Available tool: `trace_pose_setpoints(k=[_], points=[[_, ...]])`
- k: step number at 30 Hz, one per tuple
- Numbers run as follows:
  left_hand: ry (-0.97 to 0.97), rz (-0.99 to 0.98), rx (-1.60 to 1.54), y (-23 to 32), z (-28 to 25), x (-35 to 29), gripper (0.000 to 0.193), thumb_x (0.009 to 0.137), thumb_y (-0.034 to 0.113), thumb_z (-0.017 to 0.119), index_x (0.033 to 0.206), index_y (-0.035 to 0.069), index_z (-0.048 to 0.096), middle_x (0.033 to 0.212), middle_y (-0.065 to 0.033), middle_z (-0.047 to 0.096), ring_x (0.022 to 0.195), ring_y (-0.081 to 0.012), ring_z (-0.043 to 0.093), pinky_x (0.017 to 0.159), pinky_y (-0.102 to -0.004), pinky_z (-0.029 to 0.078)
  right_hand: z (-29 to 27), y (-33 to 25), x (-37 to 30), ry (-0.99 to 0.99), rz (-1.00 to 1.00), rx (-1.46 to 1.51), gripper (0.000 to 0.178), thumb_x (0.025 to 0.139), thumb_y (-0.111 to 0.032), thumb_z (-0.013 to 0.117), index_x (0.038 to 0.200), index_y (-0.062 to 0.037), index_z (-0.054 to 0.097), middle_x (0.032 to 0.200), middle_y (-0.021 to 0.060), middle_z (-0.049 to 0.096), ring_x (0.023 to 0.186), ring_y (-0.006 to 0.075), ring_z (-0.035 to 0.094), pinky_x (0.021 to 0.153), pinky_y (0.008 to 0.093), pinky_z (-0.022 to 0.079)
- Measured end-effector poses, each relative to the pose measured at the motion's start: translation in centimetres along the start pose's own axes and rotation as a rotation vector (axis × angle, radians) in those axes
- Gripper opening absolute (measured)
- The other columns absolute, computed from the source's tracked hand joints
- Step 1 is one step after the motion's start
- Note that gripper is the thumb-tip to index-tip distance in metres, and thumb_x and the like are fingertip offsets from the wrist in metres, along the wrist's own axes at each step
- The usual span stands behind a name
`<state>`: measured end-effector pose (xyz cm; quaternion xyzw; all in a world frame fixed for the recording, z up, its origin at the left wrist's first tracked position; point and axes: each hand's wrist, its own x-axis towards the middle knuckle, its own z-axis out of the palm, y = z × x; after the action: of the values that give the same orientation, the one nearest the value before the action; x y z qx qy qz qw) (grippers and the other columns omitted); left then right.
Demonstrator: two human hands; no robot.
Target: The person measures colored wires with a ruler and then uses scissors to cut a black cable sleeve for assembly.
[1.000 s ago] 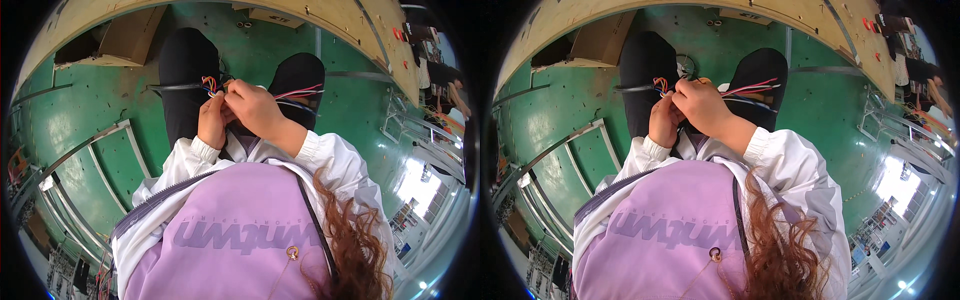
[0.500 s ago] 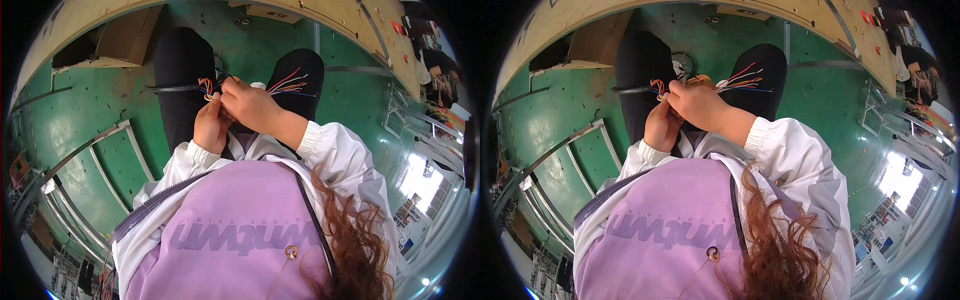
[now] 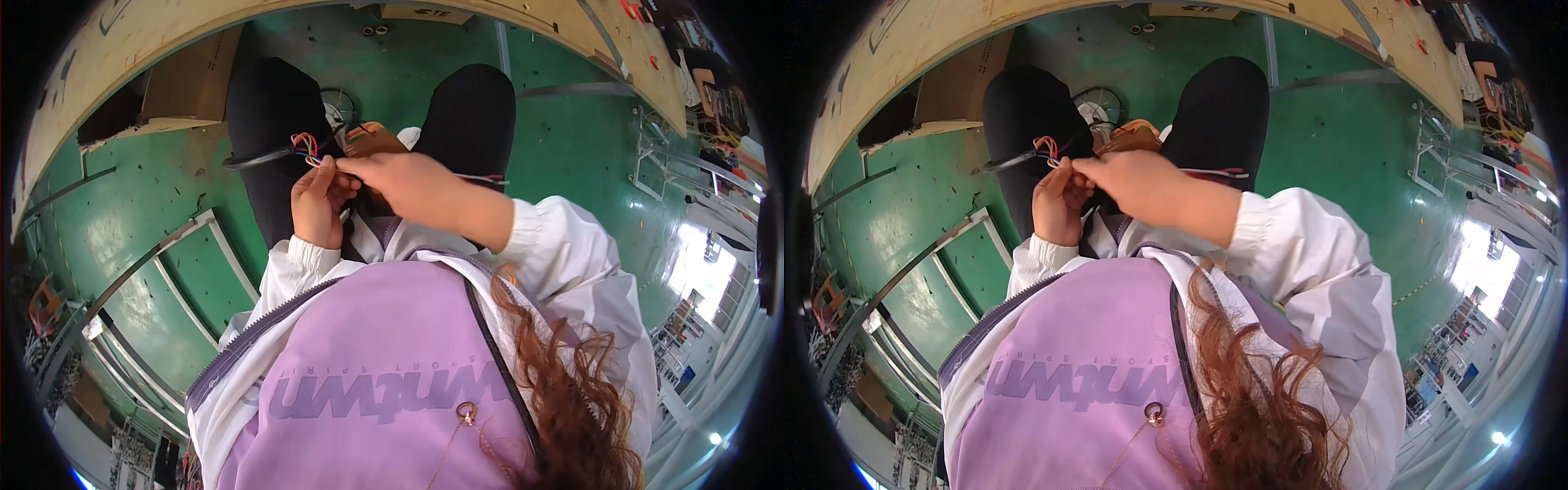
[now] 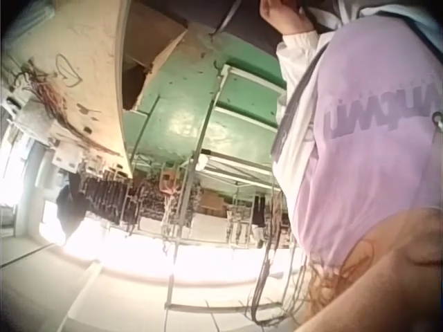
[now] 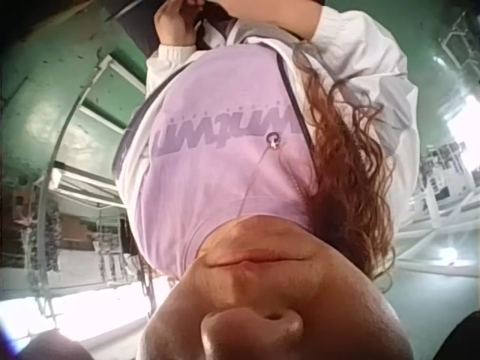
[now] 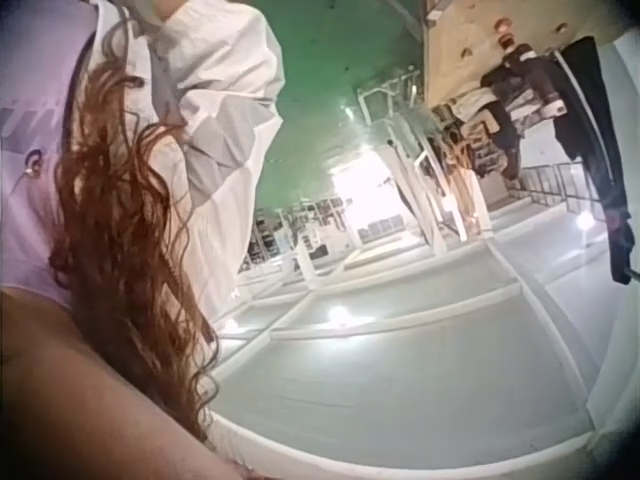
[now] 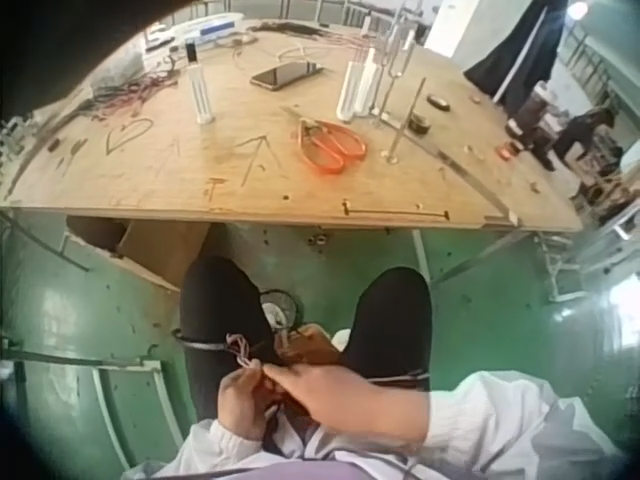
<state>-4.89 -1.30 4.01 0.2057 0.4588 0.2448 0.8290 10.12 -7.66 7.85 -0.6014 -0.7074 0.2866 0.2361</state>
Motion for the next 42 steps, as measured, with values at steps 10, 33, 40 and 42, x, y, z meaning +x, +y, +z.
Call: trace_pose_setpoints(k=[10,33,40,42], points=[[-0.037,0.08,0.055,1.3,-0.4,0.1,0.026,0.091,0.022,0.049,0.086,-0.001,0.06,0.065,-0.0041,0.058,0.064,-0.0148,0.06,0.063,-0.026,0.05,-9.2,3.9,-5.5,-0.799,0.734,1.158,0.027,0.089,-0.016,0.049,0.106,0.0034,0.056,0.073,0.0066,0.063,0.061,0.012,0.061,0.059,0.0239,0.051],[-0.177,0.232,0.188,9.9,-3.5,2.5,0.017,0.091,0.018,0.049,0.09,0.003,0.056,0.076,-0.0041,0.057,0.068,-0.0138,0.056,0.069,-0.0269,0.049,-8.9,3.6,-5.2,-0.624,0.592,1.249,0.037,0.084,-0.003,0.045,0.12,0.0045,0.047,0.098,0.0171,0.062,0.087,0.0238,0.064,0.078,0.0299,0.05],[-0.017,0.239,0.273,11.0,-6.2,2.5,0.019,0.09,0.018,0.052,0.081,0.002,0.058,0.065,-0.0014,0.055,0.059,-0.0108,0.054,0.057,-0.0251,0.048,-16.4,4.4,-5.2,0.563,0.343,0.021,0.018,0.083,-0.005,0.049,0.099,-0.0041,0.057,0.08,0.0112,0.064,0.075,0.0237,0.063,0.067,0.0316,0.048],[-0.073,0.241,0.237,11.7,-7.1,2.5,0.02,0.09,0.018,0.052,0.081,0.002,0.058,0.061,0.0,0.054,0.055,-0.0108,0.054,0.056,-0.025,0.047,-21.3,5.4,-4.9,0.801,0.419,-0.227,0.018,0.084,-0.012,0.052,0.1,-0.0049,0.057,0.081,0.0131,0.063,0.076,0.0276,0.062,0.067,0.0342,0.048]])
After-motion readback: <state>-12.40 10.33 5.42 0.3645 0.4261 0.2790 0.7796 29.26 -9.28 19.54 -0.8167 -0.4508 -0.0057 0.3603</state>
